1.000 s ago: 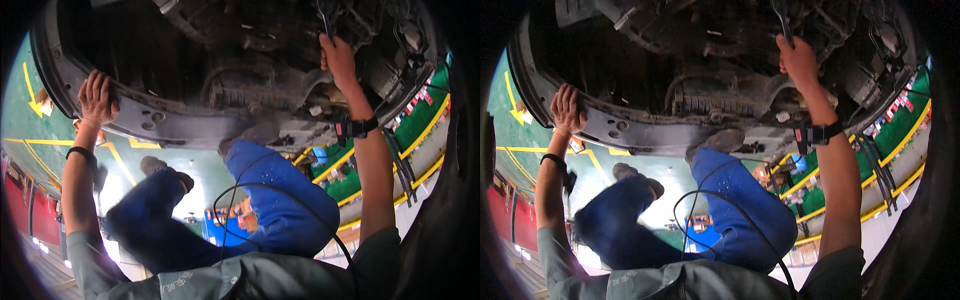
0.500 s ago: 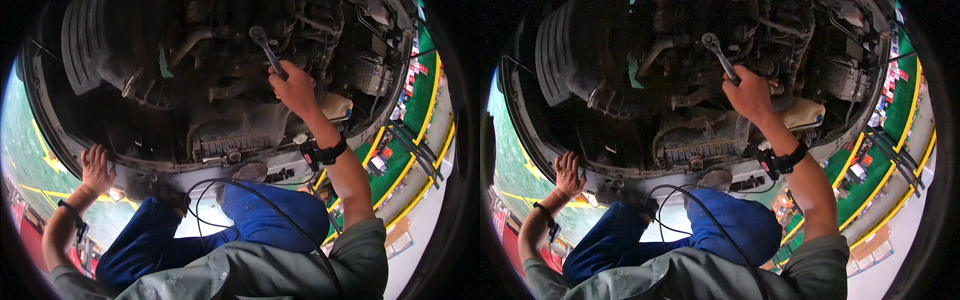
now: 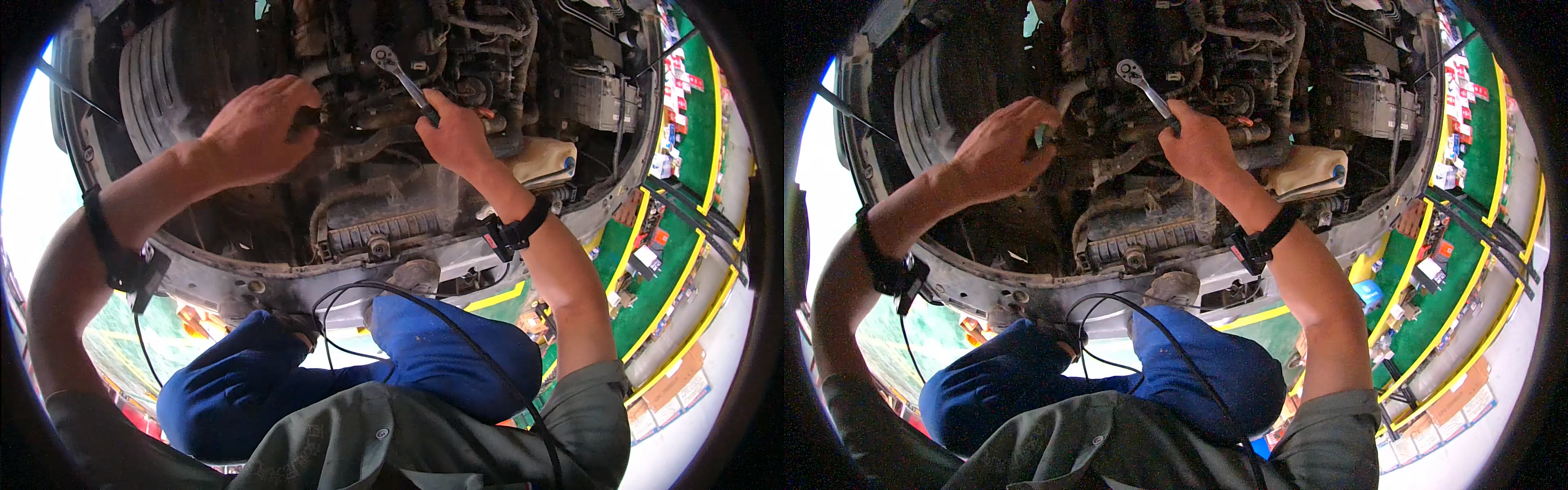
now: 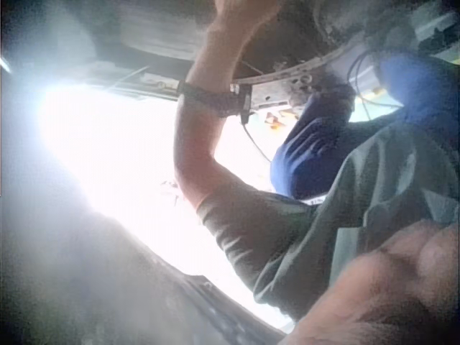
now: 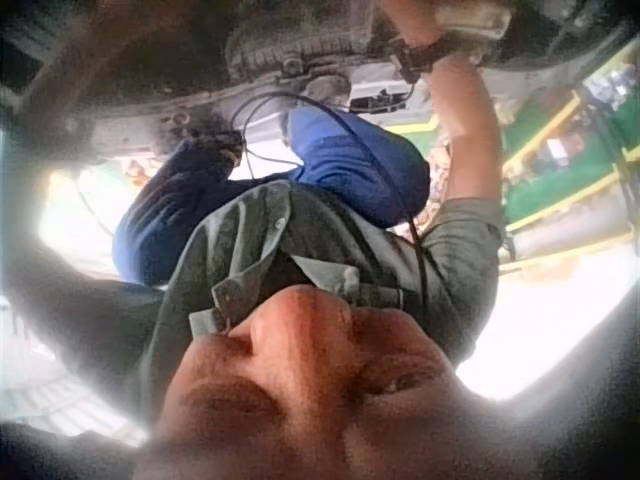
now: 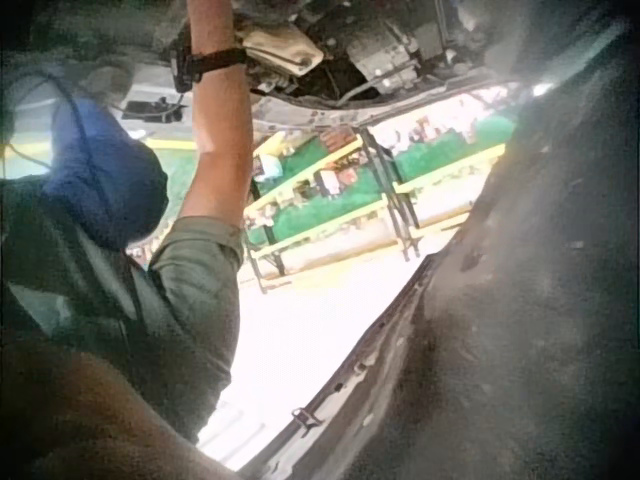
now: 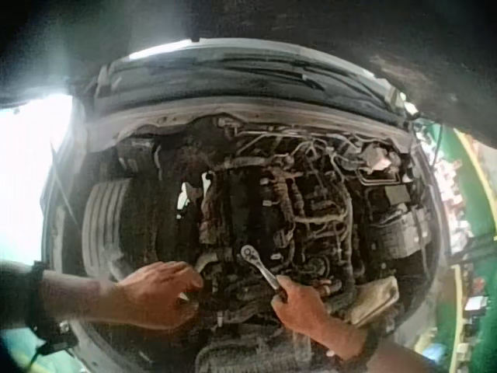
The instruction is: The person works under the hood of a car, using a ratchet wrench to loosen and remove bolts from the engine. The person then removes a plastic engine cover and sets it aside.
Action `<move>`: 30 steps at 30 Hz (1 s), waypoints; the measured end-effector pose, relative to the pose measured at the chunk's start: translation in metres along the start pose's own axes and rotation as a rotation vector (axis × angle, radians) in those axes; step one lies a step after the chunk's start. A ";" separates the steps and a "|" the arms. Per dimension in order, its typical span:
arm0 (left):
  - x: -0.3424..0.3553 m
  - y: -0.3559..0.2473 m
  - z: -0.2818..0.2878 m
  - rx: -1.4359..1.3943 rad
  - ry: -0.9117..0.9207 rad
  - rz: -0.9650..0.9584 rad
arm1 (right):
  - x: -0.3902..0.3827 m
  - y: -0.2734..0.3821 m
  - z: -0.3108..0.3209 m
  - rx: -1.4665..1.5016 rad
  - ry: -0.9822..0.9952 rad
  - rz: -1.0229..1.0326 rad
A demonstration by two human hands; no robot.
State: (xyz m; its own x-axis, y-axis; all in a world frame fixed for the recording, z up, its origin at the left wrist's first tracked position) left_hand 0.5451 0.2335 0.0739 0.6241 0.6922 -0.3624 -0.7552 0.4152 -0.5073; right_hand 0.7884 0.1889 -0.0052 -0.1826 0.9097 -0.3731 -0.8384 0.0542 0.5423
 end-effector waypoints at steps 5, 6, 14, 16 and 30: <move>0.002 0.078 0.075 0.128 0.049 0.306 | 0.006 0.001 -0.005 0.025 0.023 0.031; 0.006 0.096 0.095 0.209 0.094 0.379 | 0.008 0.002 -0.006 0.011 0.024 0.041; 0.067 0.034 0.211 0.715 -0.097 0.073 | 0.012 0.012 0.000 0.037 0.033 0.027; 0.096 -0.011 0.181 0.680 -0.277 -0.089 | 0.011 0.007 -0.001 0.074 0.060 -0.029; 0.164 -0.010 -0.078 -0.327 -0.380 0.005 | 0.094 0.045 0.096 -0.792 -0.084 0.568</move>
State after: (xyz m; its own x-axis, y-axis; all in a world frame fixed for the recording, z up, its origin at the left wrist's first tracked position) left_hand 0.6703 0.2969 -0.0417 0.4575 0.8850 -0.0864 -0.6175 0.2463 -0.7470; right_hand 0.7832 0.3162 0.0561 -0.6540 0.7433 -0.1409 -0.7452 -0.6650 -0.0491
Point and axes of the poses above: each hand's wrist, its own x-axis towards the middle knuckle, its own z-axis out of the back of the hand, y = z × x, the point moved 10 cm from there along x, towards the middle knuckle, and after that the axes turned 6 degrees about z, right-handed, at the moved point
